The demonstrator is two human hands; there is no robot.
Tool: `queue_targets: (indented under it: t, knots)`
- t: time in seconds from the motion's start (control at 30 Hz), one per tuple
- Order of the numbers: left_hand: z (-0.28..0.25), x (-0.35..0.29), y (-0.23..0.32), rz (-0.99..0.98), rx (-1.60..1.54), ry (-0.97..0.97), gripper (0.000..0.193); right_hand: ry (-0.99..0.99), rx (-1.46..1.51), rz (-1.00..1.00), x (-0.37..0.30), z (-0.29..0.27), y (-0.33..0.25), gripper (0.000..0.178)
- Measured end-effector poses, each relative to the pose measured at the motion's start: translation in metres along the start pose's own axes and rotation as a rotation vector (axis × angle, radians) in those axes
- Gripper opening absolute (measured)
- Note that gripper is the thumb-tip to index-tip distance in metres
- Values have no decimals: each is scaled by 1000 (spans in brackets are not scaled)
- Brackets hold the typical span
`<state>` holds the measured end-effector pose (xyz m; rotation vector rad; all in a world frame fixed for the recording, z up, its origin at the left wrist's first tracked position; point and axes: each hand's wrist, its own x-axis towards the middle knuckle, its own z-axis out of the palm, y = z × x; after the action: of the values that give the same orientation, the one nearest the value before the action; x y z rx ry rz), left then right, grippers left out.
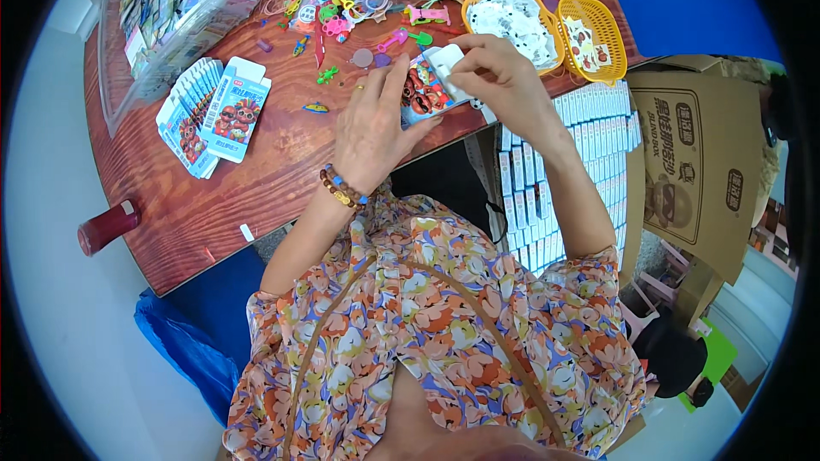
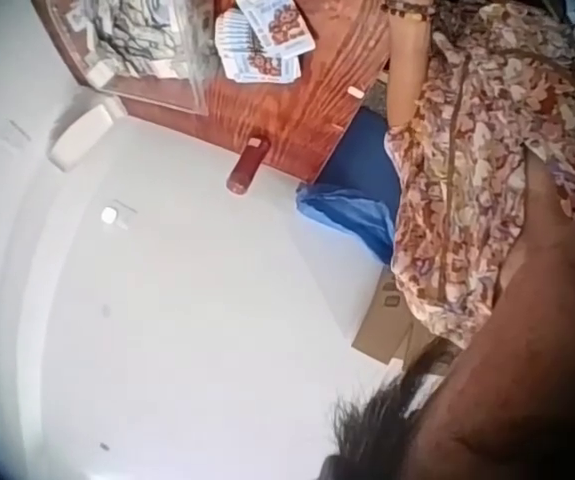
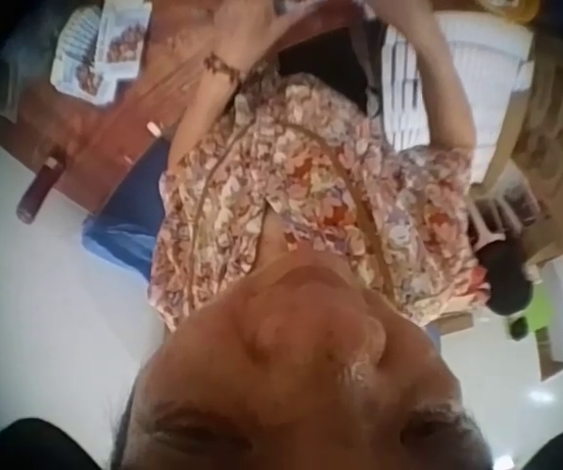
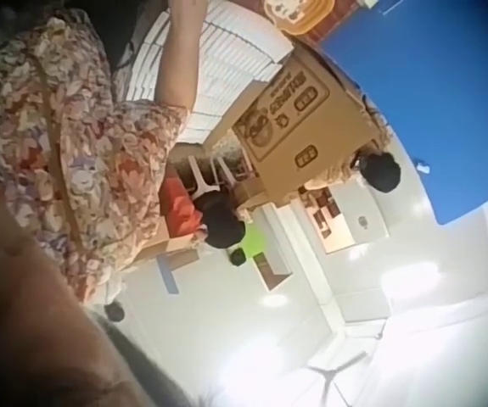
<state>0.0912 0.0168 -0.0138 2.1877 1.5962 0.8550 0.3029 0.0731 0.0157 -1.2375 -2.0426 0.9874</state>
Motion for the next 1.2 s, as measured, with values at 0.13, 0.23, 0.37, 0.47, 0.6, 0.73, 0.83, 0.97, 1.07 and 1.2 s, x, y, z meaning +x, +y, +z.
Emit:
queue_targets:
  t: [0.13, 0.23, 0.37, 0.47, 0.6, 0.73, 0.83, 0.97, 1.07, 1.2]
  knots:
    - [2, -1, -1, -24, -22, -3, 83, 23, -72, -34, -3, 1, -6, 15]
    - [2, -2, -7, -47, -44, 5, 82, 24, 16, -127, -2, -9, -3, 14]
    - [-1, -13, -19, -90, -39, 63, 79, 372, -41, 58, 6, -65, 28, 16]
    - [-2, -17, -24, -74, -115, 69, 80, 375, -440, 424, 3, -128, 93, 19]
    - [-1, -27, -24, -122, -111, 46, 81, 191, -446, 640, 8, -138, 135, 26]
    - [1, -31, -23, -133, -130, 34, 81, 187, -473, 716, 20, -133, 144, 25]
    - [-2, -30, -24, -164, -154, 18, 81, 167, -256, 715, 21, -139, 150, 19]
    - [-5, -30, -27, -144, -129, 56, 81, 271, -216, 610, 11, -146, 159, 19]
    - [-6, -31, -28, -108, -100, 107, 80, 397, -196, 582, 8, -145, 151, 17]
    - [-11, -31, -22, -179, -111, 54, 81, 474, -41, 392, 9, -137, 94, 14]
